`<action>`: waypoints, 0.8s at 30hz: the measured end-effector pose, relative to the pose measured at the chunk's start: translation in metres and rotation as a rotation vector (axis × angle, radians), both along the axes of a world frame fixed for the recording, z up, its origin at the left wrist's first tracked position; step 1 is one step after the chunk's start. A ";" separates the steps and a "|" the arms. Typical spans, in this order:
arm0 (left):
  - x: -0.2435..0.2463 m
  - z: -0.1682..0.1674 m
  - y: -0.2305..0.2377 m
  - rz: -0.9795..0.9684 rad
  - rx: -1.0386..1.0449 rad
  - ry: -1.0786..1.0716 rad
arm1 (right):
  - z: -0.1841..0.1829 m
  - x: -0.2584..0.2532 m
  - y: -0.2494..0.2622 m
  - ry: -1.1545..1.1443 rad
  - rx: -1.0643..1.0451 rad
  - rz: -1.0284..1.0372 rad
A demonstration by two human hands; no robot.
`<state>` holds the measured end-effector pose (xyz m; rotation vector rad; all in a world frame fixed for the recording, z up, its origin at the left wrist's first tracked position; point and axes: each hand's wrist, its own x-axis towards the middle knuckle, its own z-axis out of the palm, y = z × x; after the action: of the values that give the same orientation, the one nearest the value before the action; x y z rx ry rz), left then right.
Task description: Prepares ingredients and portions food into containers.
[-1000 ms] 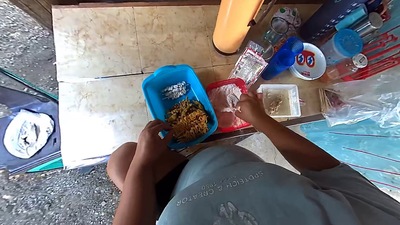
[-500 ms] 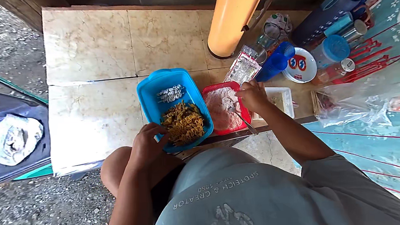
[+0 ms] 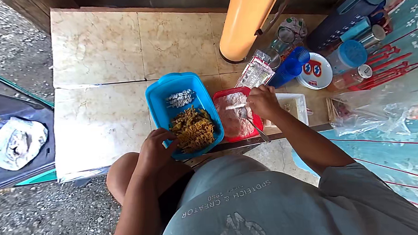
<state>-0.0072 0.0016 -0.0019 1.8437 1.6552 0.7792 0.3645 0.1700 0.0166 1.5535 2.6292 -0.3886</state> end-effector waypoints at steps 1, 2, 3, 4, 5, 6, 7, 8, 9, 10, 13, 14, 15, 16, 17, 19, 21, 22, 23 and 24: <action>0.000 0.000 0.000 0.000 -0.001 0.000 | 0.010 0.002 0.002 0.051 -0.018 -0.033; 0.000 -0.001 0.000 0.001 -0.003 -0.002 | 0.018 0.006 0.006 0.100 -0.033 -0.073; 0.000 -0.001 0.001 0.003 -0.007 -0.004 | 0.021 0.010 0.011 0.140 -0.052 -0.120; 0.000 -0.001 0.001 0.006 -0.009 -0.003 | 0.020 0.015 0.016 0.163 -0.078 -0.171; 0.001 0.000 0.001 0.010 -0.008 -0.003 | 0.016 0.019 0.022 0.159 -0.109 -0.219; 0.001 0.001 0.000 0.011 -0.009 -0.002 | 0.011 0.023 0.027 0.120 -0.143 -0.270; 0.002 0.001 0.000 0.011 -0.012 0.003 | 0.007 0.024 0.029 0.069 -0.176 -0.322; 0.002 0.002 -0.001 0.008 -0.014 0.005 | 0.005 0.024 0.029 0.036 -0.196 -0.352; 0.001 0.003 0.000 0.001 -0.018 0.008 | 0.005 0.024 0.029 0.034 -0.209 -0.349; 0.001 0.003 0.000 0.000 -0.020 0.010 | 0.006 0.022 0.029 0.056 -0.209 -0.337; 0.000 0.001 -0.001 -0.005 -0.018 0.013 | 0.007 0.016 0.026 0.013 -0.174 -0.314; 0.001 0.001 0.000 -0.008 -0.019 0.013 | 0.005 0.016 0.025 -0.022 -0.153 -0.312; 0.001 0.001 0.001 -0.008 -0.018 0.013 | 0.004 0.018 0.026 -0.019 -0.146 -0.314; 0.002 0.002 0.001 -0.003 -0.022 0.009 | 0.004 0.018 0.027 0.004 -0.148 -0.315; 0.001 0.002 0.001 0.002 -0.023 0.007 | 0.004 0.018 0.028 0.026 -0.148 -0.305; 0.001 0.001 -0.001 0.002 -0.022 0.001 | 0.005 0.018 0.025 -0.007 -0.144 -0.295; 0.001 -0.001 0.000 -0.005 -0.008 -0.003 | 0.002 0.022 0.025 0.019 -0.167 -0.309; 0.001 -0.001 0.001 -0.002 -0.003 -0.002 | 0.001 0.024 0.027 0.062 -0.179 -0.311; 0.001 -0.001 0.001 0.003 -0.005 -0.001 | 0.002 0.024 0.027 0.077 -0.181 -0.316; 0.000 -0.002 0.000 0.004 -0.008 0.001 | 0.002 0.023 0.026 0.065 -0.184 -0.324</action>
<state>-0.0069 0.0018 -0.0041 1.8368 1.6605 0.7721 0.3873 0.1961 0.0182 1.9303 2.3030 -0.6891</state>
